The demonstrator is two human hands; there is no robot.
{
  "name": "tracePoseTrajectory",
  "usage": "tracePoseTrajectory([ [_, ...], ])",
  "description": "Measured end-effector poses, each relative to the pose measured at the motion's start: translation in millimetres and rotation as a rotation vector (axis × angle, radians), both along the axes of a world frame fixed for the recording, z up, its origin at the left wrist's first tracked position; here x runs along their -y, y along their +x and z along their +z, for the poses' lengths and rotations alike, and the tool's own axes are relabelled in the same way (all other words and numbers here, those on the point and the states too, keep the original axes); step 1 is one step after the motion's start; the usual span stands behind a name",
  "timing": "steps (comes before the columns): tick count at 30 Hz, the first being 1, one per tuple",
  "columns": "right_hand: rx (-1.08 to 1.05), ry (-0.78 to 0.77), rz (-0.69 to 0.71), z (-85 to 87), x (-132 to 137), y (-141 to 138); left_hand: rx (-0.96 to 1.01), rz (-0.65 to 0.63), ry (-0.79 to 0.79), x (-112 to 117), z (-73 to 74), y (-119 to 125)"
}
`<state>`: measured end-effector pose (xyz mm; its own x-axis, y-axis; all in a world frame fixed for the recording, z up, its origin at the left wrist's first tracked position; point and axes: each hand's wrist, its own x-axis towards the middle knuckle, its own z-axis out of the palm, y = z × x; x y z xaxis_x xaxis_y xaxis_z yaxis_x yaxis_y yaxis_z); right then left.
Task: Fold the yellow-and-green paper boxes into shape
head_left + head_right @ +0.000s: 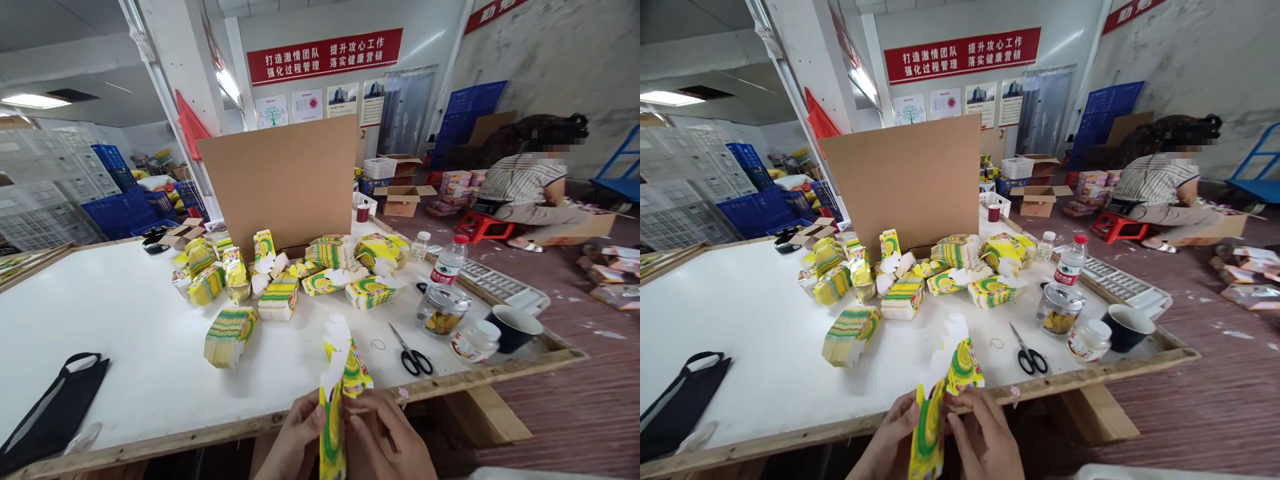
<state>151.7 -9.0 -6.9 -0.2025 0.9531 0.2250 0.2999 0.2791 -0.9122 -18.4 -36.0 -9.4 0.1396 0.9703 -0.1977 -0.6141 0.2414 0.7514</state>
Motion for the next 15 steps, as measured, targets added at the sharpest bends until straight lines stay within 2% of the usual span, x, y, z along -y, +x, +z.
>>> tracePoseTrajectory([
  [2,0.014,0.111,0.012,2.2,1,-2,-0.004,0.020,-0.069,3,-2.2,-4],
  [4,0.042,0.145,0.069,3.5,3,-3,0.005,0.010,-0.088,5,-2.3,-6],
  [6,0.048,0.124,0.110,5.0,5,-5,0.016,0.005,-0.089,6,-0.4,-8],
  [10,-0.040,0.042,0.101,10.1,7,-9,0.017,-0.022,-0.121,7,6.6,-9],
  [15,-0.173,-0.058,0.044,8.8,7,-14,-0.003,-0.211,-0.003,5,16.4,-7],
])
